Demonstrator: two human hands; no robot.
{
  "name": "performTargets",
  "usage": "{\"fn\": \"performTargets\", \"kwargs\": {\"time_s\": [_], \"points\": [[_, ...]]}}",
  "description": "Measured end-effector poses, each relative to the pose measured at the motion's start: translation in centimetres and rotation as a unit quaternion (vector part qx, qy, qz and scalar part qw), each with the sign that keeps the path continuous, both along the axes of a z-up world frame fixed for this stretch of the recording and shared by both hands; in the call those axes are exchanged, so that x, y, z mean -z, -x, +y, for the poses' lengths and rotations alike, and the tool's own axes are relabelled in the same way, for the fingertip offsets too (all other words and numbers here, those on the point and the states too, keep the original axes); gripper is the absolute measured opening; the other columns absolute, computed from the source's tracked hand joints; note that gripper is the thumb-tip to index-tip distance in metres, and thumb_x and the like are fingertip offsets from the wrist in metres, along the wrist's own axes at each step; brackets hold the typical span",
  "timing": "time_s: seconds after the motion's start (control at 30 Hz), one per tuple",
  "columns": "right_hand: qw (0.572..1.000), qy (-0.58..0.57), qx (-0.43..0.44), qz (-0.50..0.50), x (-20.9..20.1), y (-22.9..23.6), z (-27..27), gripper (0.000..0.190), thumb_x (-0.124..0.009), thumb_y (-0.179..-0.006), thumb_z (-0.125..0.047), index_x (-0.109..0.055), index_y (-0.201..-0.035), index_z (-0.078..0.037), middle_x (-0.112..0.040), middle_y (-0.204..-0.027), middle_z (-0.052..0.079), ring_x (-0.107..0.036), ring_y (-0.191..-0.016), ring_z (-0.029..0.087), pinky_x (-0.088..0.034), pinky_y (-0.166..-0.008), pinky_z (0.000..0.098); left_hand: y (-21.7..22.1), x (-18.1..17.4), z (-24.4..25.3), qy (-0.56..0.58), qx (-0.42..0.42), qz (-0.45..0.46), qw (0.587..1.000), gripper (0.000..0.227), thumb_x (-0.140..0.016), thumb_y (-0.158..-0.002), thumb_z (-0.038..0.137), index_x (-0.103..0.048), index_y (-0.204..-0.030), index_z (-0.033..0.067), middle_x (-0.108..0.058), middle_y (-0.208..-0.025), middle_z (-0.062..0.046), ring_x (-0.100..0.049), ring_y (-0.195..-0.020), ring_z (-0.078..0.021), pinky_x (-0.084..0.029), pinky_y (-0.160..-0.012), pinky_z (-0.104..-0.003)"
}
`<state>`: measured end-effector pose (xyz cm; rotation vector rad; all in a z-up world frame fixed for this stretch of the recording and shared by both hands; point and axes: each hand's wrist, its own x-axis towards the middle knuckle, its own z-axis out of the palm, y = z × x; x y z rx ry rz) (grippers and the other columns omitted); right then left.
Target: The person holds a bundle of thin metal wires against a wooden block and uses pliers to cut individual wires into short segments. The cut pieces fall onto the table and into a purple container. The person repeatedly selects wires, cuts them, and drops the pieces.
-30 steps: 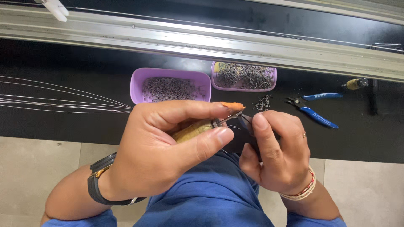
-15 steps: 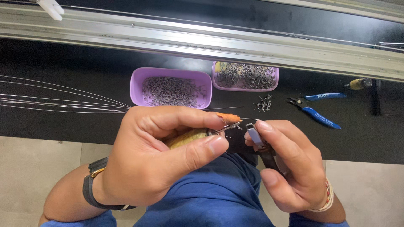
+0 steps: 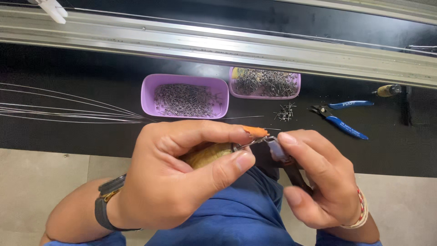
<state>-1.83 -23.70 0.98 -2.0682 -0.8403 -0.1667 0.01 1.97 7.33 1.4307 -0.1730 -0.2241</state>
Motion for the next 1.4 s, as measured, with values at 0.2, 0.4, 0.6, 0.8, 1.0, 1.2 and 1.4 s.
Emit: {"fn": "performTargets", "kwargs": {"time_s": [0.2,0.4,0.6,0.8,1.0,1.2,1.4], "points": [[0.989,0.033,0.062,-0.131,0.9,0.2,0.9,0.05,-0.052,-0.102,-0.025,-0.045,-0.142,0.004,-0.059,-0.126,0.028,-0.067,-0.107,0.04,-0.06,-0.092,0.0466,-0.7,1.6,-0.1,-0.297,-0.104,-0.438,0.842,0.014,-0.069,-0.102,0.004,-0.064,-0.116,0.0032,-0.08,-0.114,-0.008,-0.084,-0.097,-0.0197,-0.066,-0.08,-0.029],[0.984,0.056,0.06,-0.161,0.9,-0.3,2.0,0.051,-0.055,-0.103,-0.021,-0.042,-0.146,0.003,-0.057,-0.121,0.026,-0.063,-0.102,0.036,-0.057,-0.096,0.0495,-0.8,3.0,0.8,-0.334,-0.117,-0.545,0.76,0.019,-0.08,-0.101,0.006,-0.07,-0.117,0.0027,-0.075,-0.115,-0.022,-0.074,-0.075,-0.0234,-0.058,-0.062,-0.032],[0.98,0.065,0.064,-0.177,1.0,-0.6,2.5,0.05,-0.056,-0.104,-0.02,-0.042,-0.146,0.002,-0.056,-0.122,0.025,-0.063,-0.103,0.035,-0.058,-0.095,0.0491,-0.9,3.4,0.6,-0.326,-0.134,-0.566,0.745,0.015,-0.069,-0.103,0.005,-0.071,-0.118,0.0037,-0.077,-0.112,-0.022,-0.075,-0.072,-0.0228,-0.056,-0.058,-0.032],[0.982,0.053,0.046,-0.176,1.1,-0.4,2.3,0.047,-0.052,-0.105,-0.02,-0.045,-0.142,0.006,-0.061,-0.116,0.028,-0.067,-0.094,0.039,-0.059,-0.086,0.048,0.5,1.5,-0.4,-0.25,-0.142,-0.297,0.91,0.036,-0.08,-0.091,0.019,-0.064,-0.119,0.0055,-0.081,-0.102,-0.001,-0.082,-0.087,-0.0039,-0.067,-0.082,-0.016],[0.977,-0.138,-0.052,0.157,-1.4,-0.2,1.6,0.054,-0.046,-0.103,-0.03,-0.047,-0.141,0.008,-0.061,-0.096,0.014,-0.062,-0.076,0.022,-0.056,-0.07,0.0302,-0.4,0.4,0.4,0.126,0.033,0.034,0.991,0.024,-0.07,-0.092,0.004,-0.07,-0.113,-0.0068,-0.078,-0.106,-0.019,-0.082,-0.094,-0.0288,-0.071,-0.093,-0.035],[1.0,-0.026,0.009,0.01,-0.9,0.3,1.3,0.06,-0.051,-0.097,-0.036,-0.046,-0.14,0.005,-0.064,-0.115,0.02,-0.07,-0.102,0.027,-0.063,-0.092,0.037,-0.2,0.3,0.8,0.077,0.009,0.011,0.997,0.02,-0.072,-0.089,0.006,-0.073,-0.108,-0.0025,-0.079,-0.116,-0.018,-0.078,-0.103,-0.0192,-0.068,-0.097,-0.029],[1.0,-0.004,-0.001,-0.01,-0.5,0.2,1.4,0.054,-0.052,-0.097,-0.029,-0.048,-0.14,0.005,-0.061,-0.128,0.026,-0.07,-0.107,0.032,-0.06,-0.093,0.0388,-0.1,0.2,0.5,0.075,0.015,0.004,0.997,0.02,-0.072,-0.089,0.006,-0.073,-0.108,-0.0021,-0.079,-0.115,-0.017,-0.078,-0.105,-0.0203,-0.067,-0.097,-0.029]]}}
